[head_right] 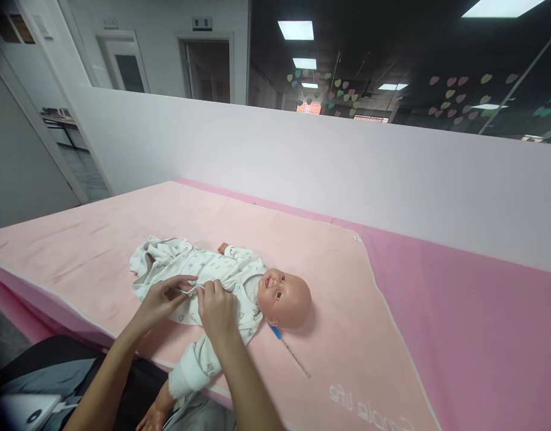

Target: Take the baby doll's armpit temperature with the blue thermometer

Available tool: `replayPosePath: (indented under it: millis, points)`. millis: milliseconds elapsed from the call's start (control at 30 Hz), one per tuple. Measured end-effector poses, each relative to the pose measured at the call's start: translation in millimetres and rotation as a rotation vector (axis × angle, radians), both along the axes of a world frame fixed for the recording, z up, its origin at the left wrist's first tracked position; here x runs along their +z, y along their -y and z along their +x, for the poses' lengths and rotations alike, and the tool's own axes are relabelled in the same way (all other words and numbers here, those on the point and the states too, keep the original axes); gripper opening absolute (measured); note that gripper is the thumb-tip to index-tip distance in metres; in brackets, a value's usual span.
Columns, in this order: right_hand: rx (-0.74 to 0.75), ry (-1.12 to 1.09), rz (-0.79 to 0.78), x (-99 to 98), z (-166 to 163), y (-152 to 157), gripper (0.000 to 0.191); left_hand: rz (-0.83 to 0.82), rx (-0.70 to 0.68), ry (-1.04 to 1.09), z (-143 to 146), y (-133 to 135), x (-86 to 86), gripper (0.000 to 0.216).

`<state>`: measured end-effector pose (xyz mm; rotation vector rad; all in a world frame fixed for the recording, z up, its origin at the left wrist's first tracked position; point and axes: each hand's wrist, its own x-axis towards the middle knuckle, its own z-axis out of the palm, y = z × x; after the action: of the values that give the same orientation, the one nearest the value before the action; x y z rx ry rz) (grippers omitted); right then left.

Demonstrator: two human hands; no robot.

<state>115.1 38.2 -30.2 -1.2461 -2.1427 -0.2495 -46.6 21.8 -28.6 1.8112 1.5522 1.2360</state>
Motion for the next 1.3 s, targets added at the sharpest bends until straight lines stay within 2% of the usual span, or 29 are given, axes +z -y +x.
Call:
replayPosePath:
  millis: [267,667,833,1033,1167,1300]
  points:
    - [-0.010,-0.004,0.011,0.1,-1,0,0.022,0.086,0.055,-0.043,10,-5,-0.5,0.031]
    - [-0.020,0.011,0.011,1.5,-1,2,0.023,-0.025,-0.022,0.118,-7,-7,-11.8,0.047]
    - [-0.025,0.010,0.008,1.0,-2,1,0.021,-0.025,-0.038,0.066,-2,-2,-5.9,0.042]
    - [-0.045,0.004,0.021,-1.4,-3,1,0.021,-0.035,-0.152,0.047,1,0,2.7,0.036]
    - [-0.064,-0.008,0.000,-0.8,-3,1,0.022,-0.052,-0.170,0.027,1,2,6.0,0.037]
    - [0.016,-0.043,-0.018,1.2,0,2,0.020,-0.017,-0.175,-0.120,3,6,9.2,0.036]
